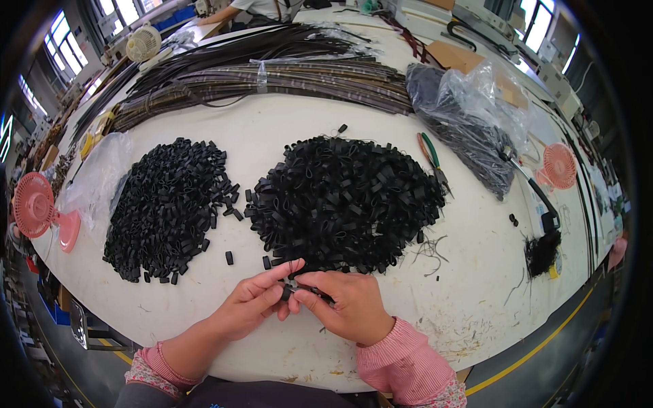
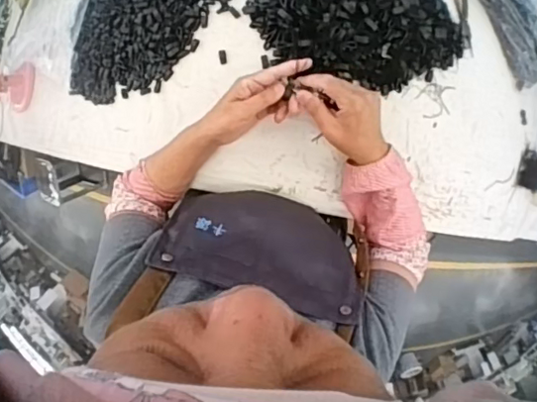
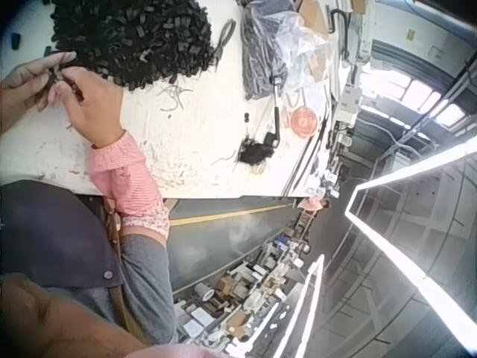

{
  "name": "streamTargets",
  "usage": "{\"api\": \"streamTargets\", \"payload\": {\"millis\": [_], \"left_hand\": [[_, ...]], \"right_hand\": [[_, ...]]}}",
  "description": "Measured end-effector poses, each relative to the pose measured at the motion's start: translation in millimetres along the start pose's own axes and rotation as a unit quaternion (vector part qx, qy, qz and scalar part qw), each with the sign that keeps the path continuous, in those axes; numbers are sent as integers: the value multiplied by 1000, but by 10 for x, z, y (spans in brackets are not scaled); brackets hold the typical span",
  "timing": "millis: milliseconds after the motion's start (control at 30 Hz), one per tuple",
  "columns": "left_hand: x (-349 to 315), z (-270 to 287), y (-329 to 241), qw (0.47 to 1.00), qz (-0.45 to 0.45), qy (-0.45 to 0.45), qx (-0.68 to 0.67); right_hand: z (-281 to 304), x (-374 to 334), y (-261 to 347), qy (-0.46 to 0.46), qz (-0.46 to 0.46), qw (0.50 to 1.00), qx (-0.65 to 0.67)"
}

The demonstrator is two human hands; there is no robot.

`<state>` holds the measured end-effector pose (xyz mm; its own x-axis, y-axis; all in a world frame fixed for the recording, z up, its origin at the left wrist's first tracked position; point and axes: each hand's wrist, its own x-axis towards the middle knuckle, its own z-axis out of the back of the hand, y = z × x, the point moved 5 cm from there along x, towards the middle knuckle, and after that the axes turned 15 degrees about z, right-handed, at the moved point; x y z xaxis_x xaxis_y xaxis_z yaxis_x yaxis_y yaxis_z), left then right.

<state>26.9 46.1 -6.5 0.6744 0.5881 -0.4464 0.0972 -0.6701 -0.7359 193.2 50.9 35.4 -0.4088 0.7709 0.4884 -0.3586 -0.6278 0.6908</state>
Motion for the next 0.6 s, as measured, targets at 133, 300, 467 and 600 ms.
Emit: {"api": "streamTargets", "payload": {"millis": [133, 300, 467, 600], "left_hand": [[-3, -7, 0, 1000, -7, 4, 23], [-23, -35, -26, 998, 4, 19, 58], [-176, 238, -264, 967, -163, -181, 73], [-322, 425, -433, 874, -315, -367, 53]], "right_hand": [[-11, -5, -9, 29, 7, 999, -25], [-28, -23, -14, -22, 13, 1000, 16], [73, 4, -94, -66, -69, 995, -27], [18, -5, -59, 18, -54, 990, -128]]}}
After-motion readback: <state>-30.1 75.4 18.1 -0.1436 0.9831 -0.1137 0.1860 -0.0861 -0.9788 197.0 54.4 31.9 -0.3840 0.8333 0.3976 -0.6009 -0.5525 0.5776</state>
